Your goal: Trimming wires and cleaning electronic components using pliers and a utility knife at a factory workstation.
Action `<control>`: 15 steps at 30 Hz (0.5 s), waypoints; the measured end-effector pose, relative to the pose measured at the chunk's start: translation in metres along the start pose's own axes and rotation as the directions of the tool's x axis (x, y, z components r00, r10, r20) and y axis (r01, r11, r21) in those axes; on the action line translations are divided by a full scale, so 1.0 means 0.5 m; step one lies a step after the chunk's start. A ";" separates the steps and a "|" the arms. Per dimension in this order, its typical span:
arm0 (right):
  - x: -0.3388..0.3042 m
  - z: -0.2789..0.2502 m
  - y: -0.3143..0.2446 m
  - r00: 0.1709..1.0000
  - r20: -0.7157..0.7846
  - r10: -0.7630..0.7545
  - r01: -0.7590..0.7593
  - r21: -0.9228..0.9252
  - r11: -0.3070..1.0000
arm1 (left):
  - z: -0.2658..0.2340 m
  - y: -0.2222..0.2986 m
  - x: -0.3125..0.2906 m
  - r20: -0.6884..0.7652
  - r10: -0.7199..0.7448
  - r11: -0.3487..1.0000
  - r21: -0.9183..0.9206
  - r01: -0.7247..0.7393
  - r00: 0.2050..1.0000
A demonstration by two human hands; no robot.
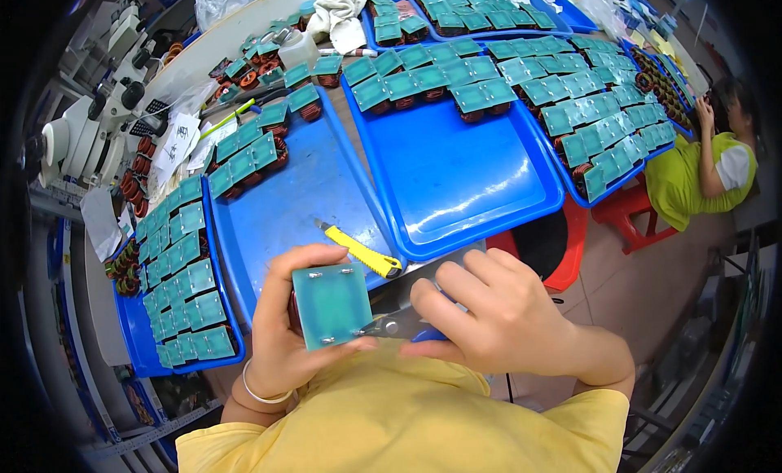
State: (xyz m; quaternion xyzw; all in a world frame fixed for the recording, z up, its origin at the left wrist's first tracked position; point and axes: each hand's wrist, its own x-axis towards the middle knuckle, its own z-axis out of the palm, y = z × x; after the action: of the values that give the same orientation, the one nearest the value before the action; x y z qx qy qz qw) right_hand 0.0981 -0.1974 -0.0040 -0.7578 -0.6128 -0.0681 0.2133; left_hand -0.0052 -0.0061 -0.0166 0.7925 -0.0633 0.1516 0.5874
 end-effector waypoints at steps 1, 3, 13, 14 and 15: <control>-0.005 0.008 0.003 1.000 -0.002 0.002 -0.002 0.000 1.000 | 0.002 0.000 -0.001 0.016 -0.059 0.998 -0.023 0.059 0.998; -0.015 0.024 0.008 1.000 -0.022 0.016 -0.015 0.036 0.999 | 0.005 0.000 0.000 0.035 -0.117 0.992 -0.045 0.119 0.992; -0.046 0.061 0.013 0.995 -0.036 0.090 -0.086 0.089 0.992 | 0.015 -0.020 0.001 0.110 -0.184 0.983 0.045 0.180 0.977; -0.047 0.063 0.013 0.995 -0.042 0.088 -0.084 0.091 0.992 | 0.016 -0.021 0.000 0.111 -0.189 0.982 0.048 0.185 0.976; -0.048 0.065 0.014 0.995 -0.047 0.088 -0.083 0.092 0.992 | 0.016 -0.022 0.000 0.112 -0.189 0.982 0.049 0.185 0.976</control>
State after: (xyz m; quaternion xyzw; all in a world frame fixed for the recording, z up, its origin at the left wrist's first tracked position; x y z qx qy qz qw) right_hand 0.0939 -0.2069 -0.0438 -0.7710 -0.5766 -0.0504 0.2656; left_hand -0.0007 -0.0102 -0.0286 0.8136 -0.0196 0.0506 0.5789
